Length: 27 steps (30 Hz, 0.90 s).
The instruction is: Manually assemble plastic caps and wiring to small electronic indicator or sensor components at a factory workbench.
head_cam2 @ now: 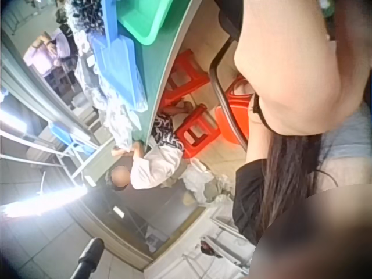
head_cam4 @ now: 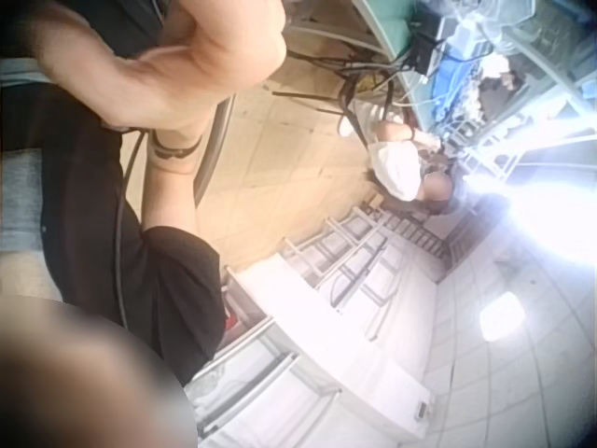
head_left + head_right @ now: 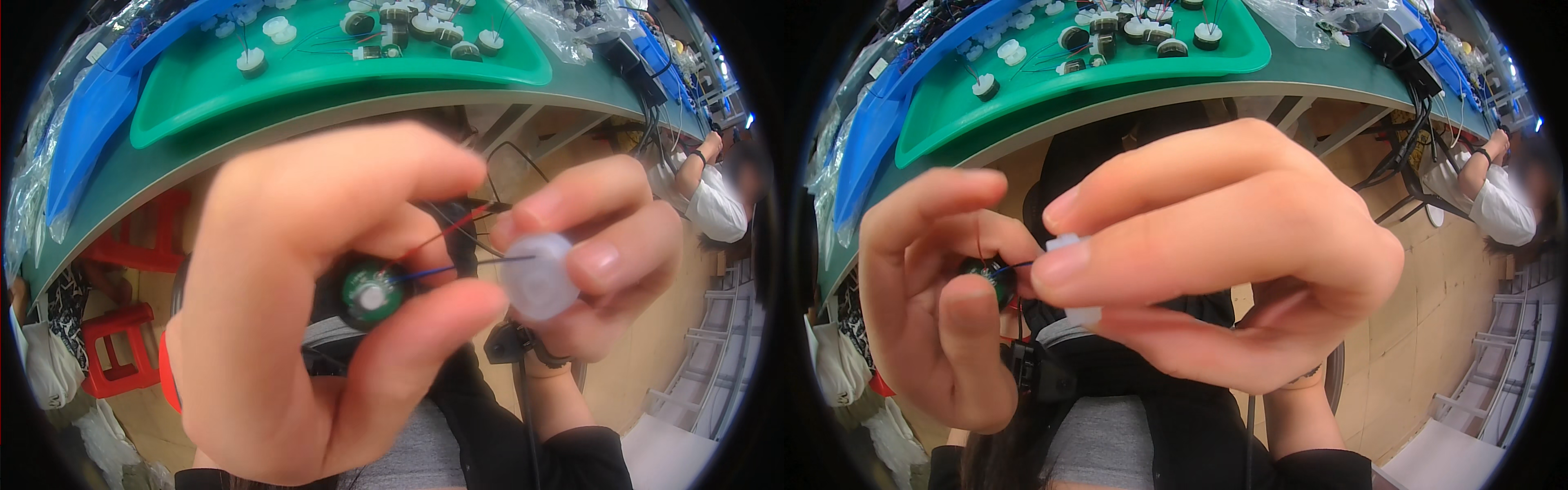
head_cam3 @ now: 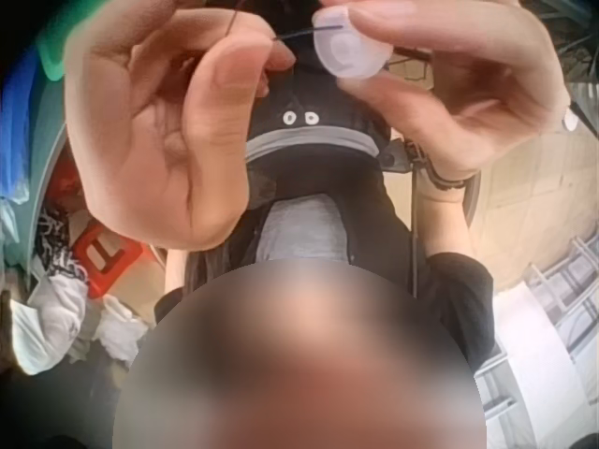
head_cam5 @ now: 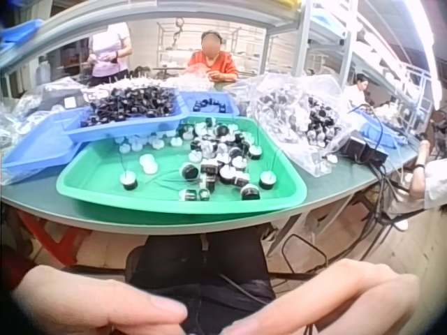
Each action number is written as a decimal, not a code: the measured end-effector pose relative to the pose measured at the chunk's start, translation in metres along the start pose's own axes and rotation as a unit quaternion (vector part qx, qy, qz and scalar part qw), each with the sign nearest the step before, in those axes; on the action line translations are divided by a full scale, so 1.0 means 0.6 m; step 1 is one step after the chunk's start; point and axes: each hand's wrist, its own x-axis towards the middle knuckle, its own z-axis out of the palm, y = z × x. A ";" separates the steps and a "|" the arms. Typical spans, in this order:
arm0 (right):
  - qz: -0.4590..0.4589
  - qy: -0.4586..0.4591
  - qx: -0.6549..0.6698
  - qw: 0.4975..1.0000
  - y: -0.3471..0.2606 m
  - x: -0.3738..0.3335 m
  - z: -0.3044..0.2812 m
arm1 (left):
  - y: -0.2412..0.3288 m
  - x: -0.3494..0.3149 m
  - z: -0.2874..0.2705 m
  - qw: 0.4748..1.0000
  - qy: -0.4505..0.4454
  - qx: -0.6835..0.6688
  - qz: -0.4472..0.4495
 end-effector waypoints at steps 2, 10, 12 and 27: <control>0.016 0.008 -0.026 1.000 0.005 -0.007 -0.007 | -0.037 0.006 0.011 0.998 0.018 -0.006 0.053; 0.027 0.022 -0.055 0.998 -0.007 -0.006 0.003 | -0.047 0.010 0.002 0.978 0.031 0.058 0.199; 0.028 0.025 -0.057 0.998 -0.008 -0.006 0.008 | -0.024 0.014 -0.009 0.975 -0.027 0.139 0.173; 0.049 0.056 -0.101 0.992 -0.024 -0.009 0.033 | -0.043 0.001 0.019 0.946 0.116 0.186 0.240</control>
